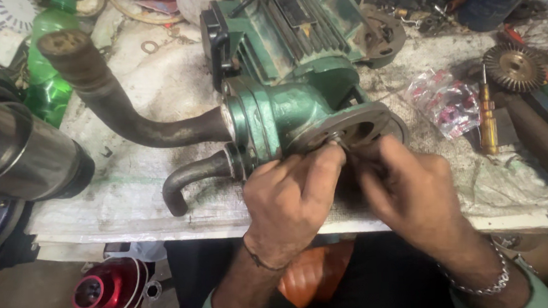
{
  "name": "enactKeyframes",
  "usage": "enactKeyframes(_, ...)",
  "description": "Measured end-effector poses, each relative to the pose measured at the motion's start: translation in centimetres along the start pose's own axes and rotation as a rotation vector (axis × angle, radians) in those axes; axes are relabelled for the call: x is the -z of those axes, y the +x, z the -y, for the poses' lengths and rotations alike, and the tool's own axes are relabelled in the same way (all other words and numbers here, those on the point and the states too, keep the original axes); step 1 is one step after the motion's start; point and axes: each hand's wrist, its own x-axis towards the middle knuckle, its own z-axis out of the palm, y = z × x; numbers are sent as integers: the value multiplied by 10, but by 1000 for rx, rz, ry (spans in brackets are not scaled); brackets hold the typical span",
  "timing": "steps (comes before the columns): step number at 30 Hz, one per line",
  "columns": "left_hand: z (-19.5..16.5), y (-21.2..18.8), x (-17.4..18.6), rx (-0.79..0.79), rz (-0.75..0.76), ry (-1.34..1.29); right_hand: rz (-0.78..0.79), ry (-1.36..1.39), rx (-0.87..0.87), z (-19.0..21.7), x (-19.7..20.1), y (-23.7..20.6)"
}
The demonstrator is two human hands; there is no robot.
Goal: The person uses a screwdriver to loosen and remove screws from the flange of a green water pump assembly on a cluttered workbench, steadying the pump with the other hand and working on the screws one at a time.
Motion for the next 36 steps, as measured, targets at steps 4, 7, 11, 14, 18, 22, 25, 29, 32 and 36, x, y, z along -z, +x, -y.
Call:
enactKeyframes(4,3,1,-2,-50,-31,-20,-31,19,59,1,-3,-1)
enactKeyframes(7,4,4,-2,-86,-38,26,-26,15,48,1,-2,-3)
enactKeyframes(11,-3,14,9,-62,20,56,-41,-38,25,2,-3,-2)
enactKeyframes(14,-8,18,35,-58,56,-19,-34,-46,65,2,-2,1)
enactKeyframes(18,-3,13,63,45,-210,-169,-55,-21,117,0,-3,3)
enactKeyframes(22,72,8,81,325,-700,-331,-61,-136,102,-4,-6,1)
enactKeyframes(25,125,3,79,572,-940,-537,-95,-105,141,-6,-9,1)
enactKeyframes(29,195,9,51,1116,-488,-1126,-178,-53,178,-8,-15,1)
enactKeyframes(32,234,32,20,1061,26,-1010,-156,-65,165,-13,-17,1)
enactKeyframes(36,256,84,-24,968,203,-998,-175,-94,105,-18,-19,0)
